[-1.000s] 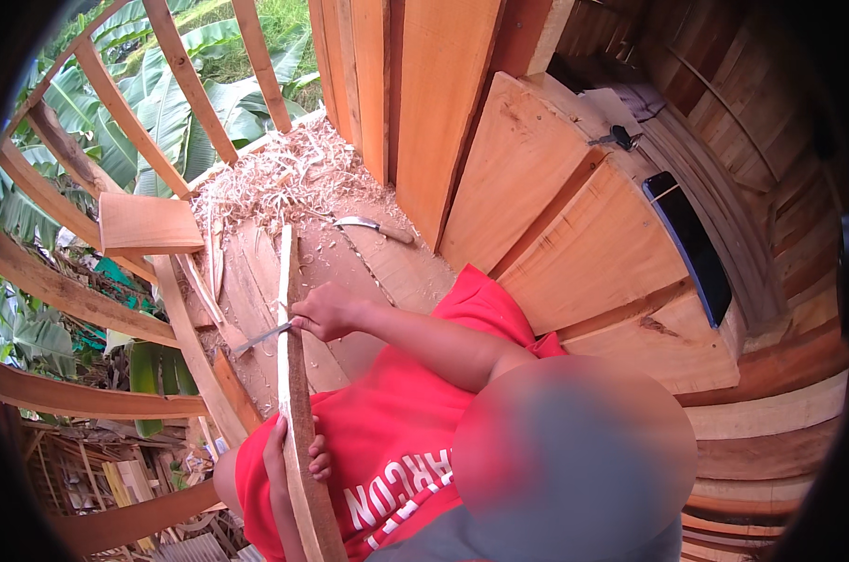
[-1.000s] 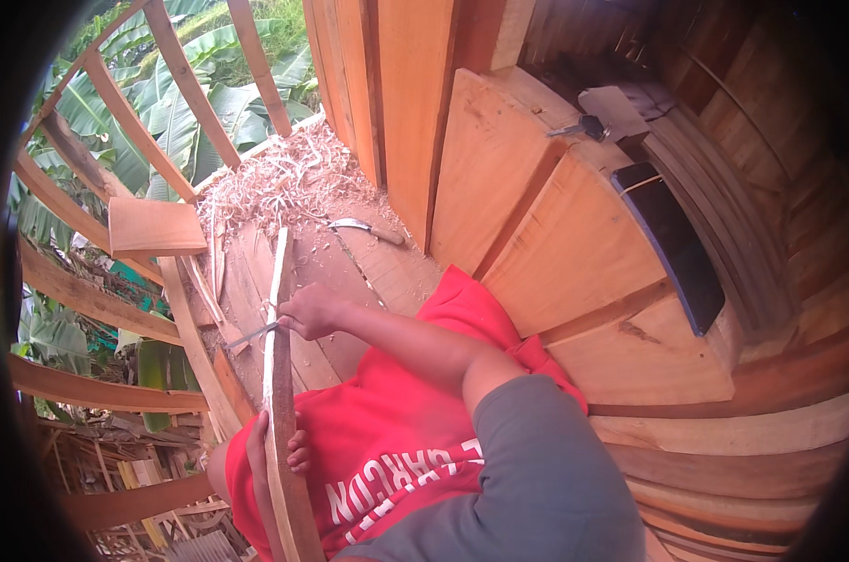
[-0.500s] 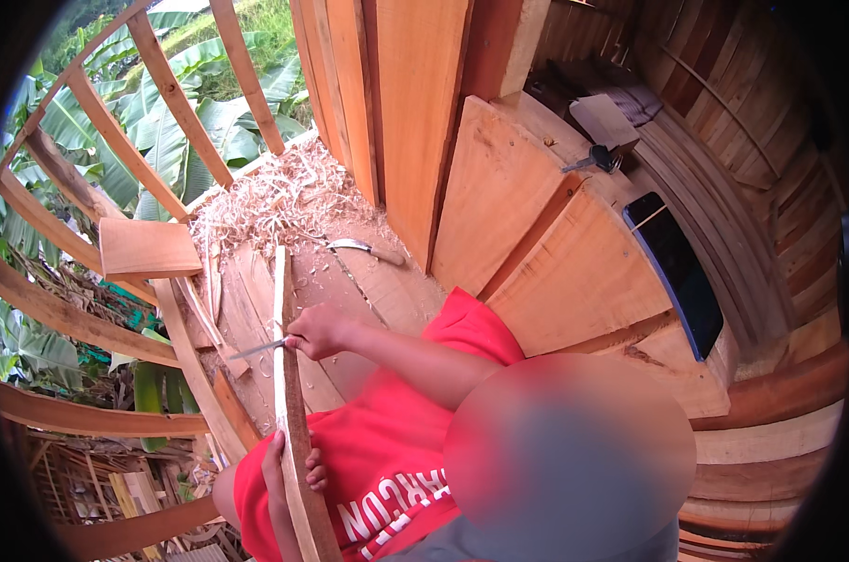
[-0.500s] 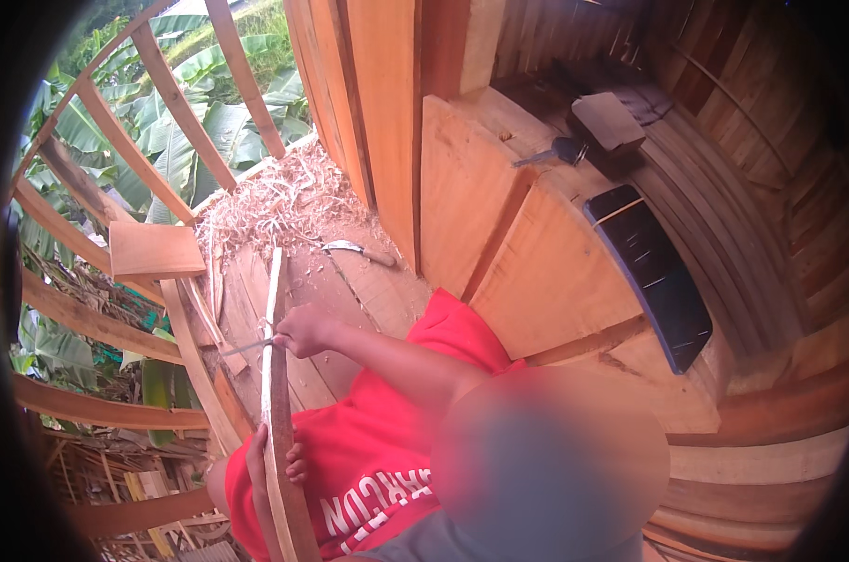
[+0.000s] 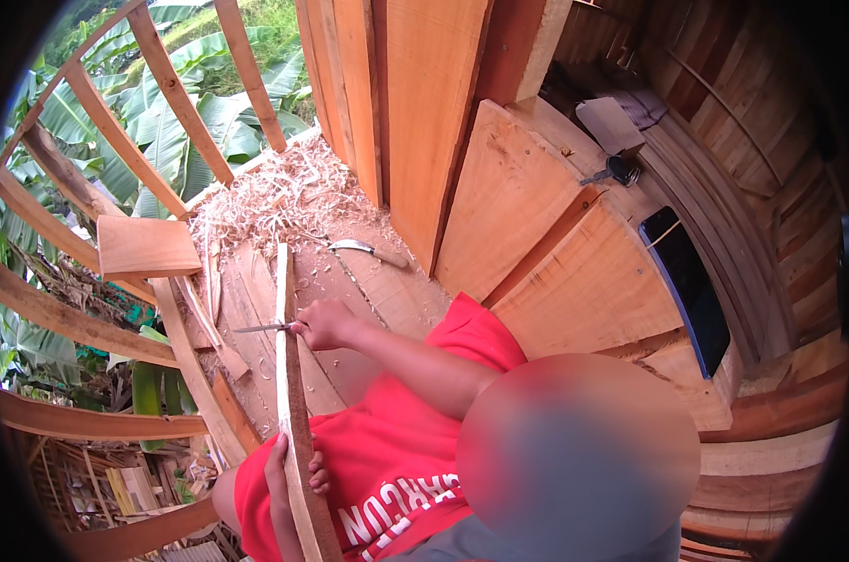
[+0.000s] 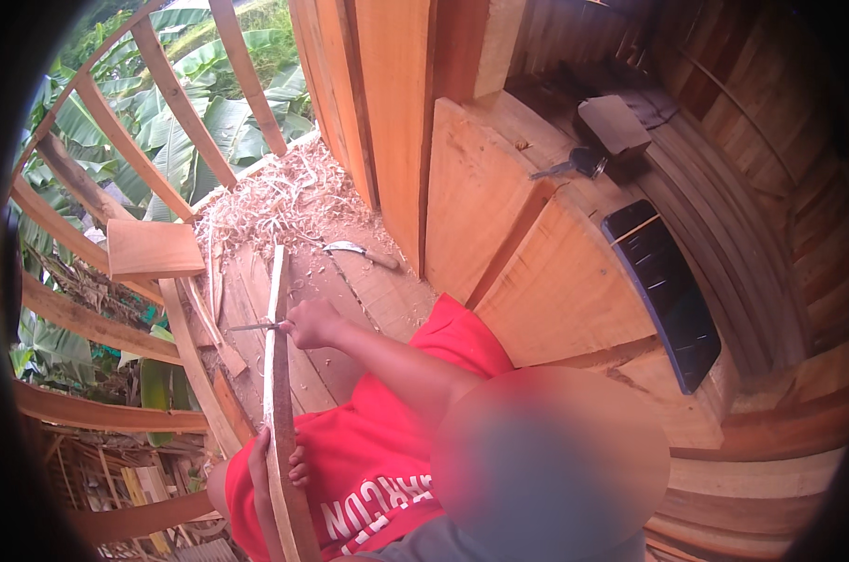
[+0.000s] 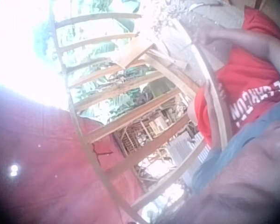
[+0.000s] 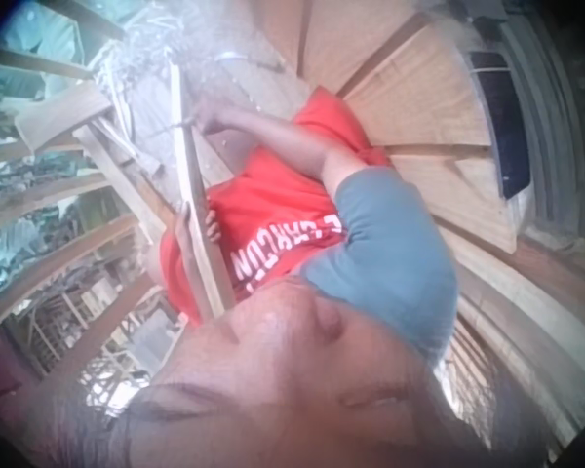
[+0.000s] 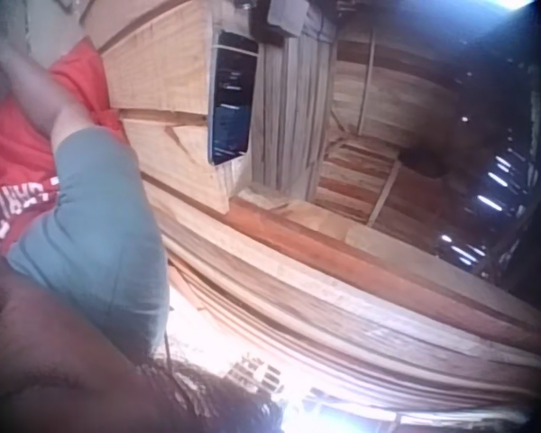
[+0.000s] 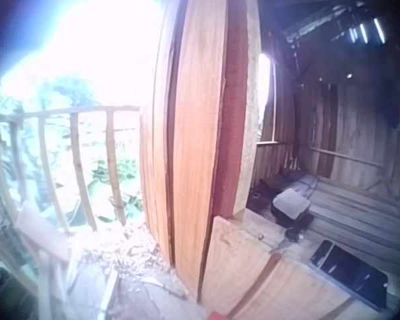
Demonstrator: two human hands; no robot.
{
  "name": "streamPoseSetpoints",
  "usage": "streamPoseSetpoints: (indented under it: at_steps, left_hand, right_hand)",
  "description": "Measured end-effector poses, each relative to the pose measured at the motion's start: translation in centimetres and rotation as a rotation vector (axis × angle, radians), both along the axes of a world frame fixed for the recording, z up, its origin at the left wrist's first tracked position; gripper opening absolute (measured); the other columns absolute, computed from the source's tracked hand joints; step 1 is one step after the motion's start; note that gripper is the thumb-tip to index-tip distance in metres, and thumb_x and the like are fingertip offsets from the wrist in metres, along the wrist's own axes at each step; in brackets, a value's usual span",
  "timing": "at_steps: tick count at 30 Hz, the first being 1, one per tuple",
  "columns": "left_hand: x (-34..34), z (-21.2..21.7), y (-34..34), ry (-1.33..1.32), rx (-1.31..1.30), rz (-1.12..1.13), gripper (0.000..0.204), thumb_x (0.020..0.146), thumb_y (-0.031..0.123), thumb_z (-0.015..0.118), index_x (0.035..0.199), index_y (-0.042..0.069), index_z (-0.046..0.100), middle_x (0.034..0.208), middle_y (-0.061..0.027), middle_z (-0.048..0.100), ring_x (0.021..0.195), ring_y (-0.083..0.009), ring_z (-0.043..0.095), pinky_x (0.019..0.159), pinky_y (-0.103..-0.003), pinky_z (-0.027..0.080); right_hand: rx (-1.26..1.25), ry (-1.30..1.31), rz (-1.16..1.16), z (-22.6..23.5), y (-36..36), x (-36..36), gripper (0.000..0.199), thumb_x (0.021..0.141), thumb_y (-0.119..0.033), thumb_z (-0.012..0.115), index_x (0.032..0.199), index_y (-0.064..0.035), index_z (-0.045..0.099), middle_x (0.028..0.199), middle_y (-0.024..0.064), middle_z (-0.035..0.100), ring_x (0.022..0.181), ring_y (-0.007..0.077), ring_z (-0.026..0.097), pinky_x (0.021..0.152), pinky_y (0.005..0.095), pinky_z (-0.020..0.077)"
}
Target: The person sits on a wooden platform and uses a knife to shave thin strips from a long piece of wood. They hold the wood between their legs and repeatedly scrape the blade along its length to remove shavings.
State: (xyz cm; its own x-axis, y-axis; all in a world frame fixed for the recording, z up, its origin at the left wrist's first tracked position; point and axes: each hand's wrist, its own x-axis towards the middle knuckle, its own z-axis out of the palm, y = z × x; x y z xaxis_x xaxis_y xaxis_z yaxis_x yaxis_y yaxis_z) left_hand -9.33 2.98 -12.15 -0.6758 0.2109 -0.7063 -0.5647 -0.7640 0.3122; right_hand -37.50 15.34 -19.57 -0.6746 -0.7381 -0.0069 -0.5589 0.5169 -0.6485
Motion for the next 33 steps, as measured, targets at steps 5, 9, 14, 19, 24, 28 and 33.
streamPoseSetpoints:
  at_steps: [5,9,14,19,24,28,33]
  left_hand:
    - [0.4,0.4,0.2,-0.009,-0.023,0.004,0.057,0.098,0.063,0.041,0.120,0.011,0.051,0.071,-0.0057,0.049,0.048,-0.0193,0.048,0.047,-0.034,0.042]
    - [0.1,0.5,0.1,-0.041,-0.022,0.018,0.056,0.098,0.062,0.041,0.120,0.012,0.051,0.071,-0.0060,0.048,0.049,-0.0188,0.046,0.047,-0.033,0.042]
    - [0.3,1.0,1.4,-0.057,-0.052,-0.007,0.058,0.097,0.061,0.044,0.123,0.010,0.054,0.069,-0.0058,0.047,0.048,-0.0168,0.046,0.047,-0.032,0.043]
    - [1.1,2.3,1.8,-0.008,-0.141,-0.013,0.058,0.097,0.060,0.044,0.123,0.009,0.054,0.069,-0.0057,0.048,0.048,-0.0166,0.046,0.046,-0.030,0.042]
    - [1.3,0.9,0.6,-0.006,-0.088,0.017,0.057,0.098,0.058,0.044,0.124,0.007,0.053,0.071,-0.0062,0.050,0.049,-0.0170,0.048,0.046,-0.030,0.044]
    - [1.6,1.7,0.6,0.023,-0.106,0.011,0.058,0.098,0.057,0.045,0.126,0.007,0.052,0.072,-0.0067,0.050,0.050,-0.0176,0.049,0.047,-0.031,0.044]
    - [2.2,1.9,0.6,0.023,-0.102,0.022,0.058,0.098,0.056,0.045,0.127,0.007,0.051,0.072,-0.0066,0.050,0.049,-0.0178,0.048,0.047,-0.031,0.044]
  right_hand:
    - [-0.003,0.052,0.094,0.9,-0.2,0.8,0.037,0.096,-0.041,0.055,0.083,-0.0108,0.071,0.084,0.0168,0.071,0.084,0.0408,0.068,0.074,0.0526,0.0537]
    - [0.084,0.010,0.032,2.2,-0.6,0.8,0.036,0.096,-0.040,0.055,0.087,-0.0101,0.074,0.086,0.0178,0.072,0.087,0.0384,0.070,0.077,0.0513,0.0535]
    - [0.053,-0.029,-0.154,1.2,0.3,-1.4,0.037,0.095,-0.041,0.055,0.081,-0.0115,0.072,0.078,0.0155,0.070,0.084,0.0387,0.069,0.074,0.0513,0.0534]
    - [0.024,0.154,0.127,1.3,0.0,-0.1,0.036,0.096,-0.040,0.055,0.082,-0.0114,0.072,0.077,0.0158,0.070,0.079,0.0382,0.068,0.070,0.0512,0.0524]
    - [0.056,0.083,0.053,0.0,0.5,-1.1,0.036,0.096,-0.040,0.057,0.084,-0.0082,0.070,0.080,0.0169,0.070,0.082,0.0387,0.068,0.071,0.0511,0.0517]
    - [-0.180,-0.006,-0.026,-0.9,0.1,-0.7,0.032,0.098,-0.034,0.058,0.089,-0.0061,0.069,0.081,0.0158,0.070,0.080,0.0351,0.068,0.071,0.0456,0.0508]
    - [-0.311,-0.124,-0.157,-0.3,-0.2,-0.8,0.030,0.099,-0.033,0.057,0.096,-0.0062,0.070,0.081,0.0163,0.070,0.079,0.0368,0.067,0.071,0.0433,0.0488]
